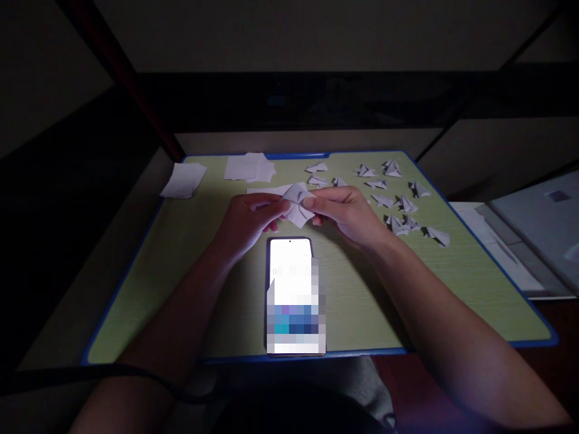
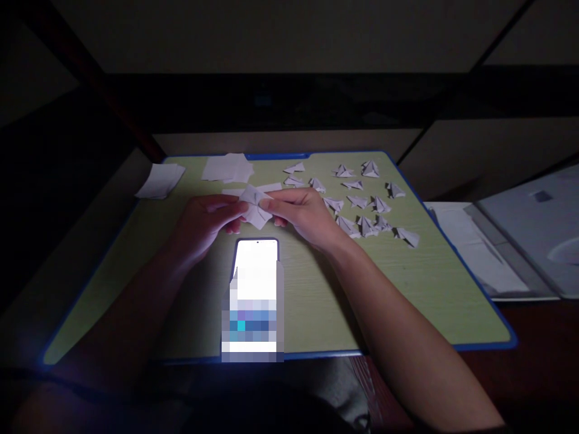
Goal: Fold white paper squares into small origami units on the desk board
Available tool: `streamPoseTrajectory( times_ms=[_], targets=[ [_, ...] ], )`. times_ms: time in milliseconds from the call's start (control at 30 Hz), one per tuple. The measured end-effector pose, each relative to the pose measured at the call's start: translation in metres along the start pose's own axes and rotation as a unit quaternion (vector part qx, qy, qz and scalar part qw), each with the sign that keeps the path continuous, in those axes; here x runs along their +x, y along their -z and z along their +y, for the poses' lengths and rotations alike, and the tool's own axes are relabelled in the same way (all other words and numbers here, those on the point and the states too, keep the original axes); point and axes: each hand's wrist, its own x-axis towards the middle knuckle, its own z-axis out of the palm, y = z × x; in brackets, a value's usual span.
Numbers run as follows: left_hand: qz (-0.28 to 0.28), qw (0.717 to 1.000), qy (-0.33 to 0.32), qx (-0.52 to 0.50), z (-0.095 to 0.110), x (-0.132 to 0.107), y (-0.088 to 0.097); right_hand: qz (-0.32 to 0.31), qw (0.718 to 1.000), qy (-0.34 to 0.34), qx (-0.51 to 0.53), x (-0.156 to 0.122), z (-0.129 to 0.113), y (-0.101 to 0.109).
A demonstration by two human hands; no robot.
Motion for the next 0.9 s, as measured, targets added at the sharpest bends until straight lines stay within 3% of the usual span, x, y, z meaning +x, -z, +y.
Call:
streamPoseTrajectory(
  times_ms=[900],
  targets=[
    [-0.017,0.999,-0.040,0.001,0.0048,0.0002,-0.0006,0.007,1.000,0.015,0.001,-0.0009,-0.0036,-0.0004]
  ],
)
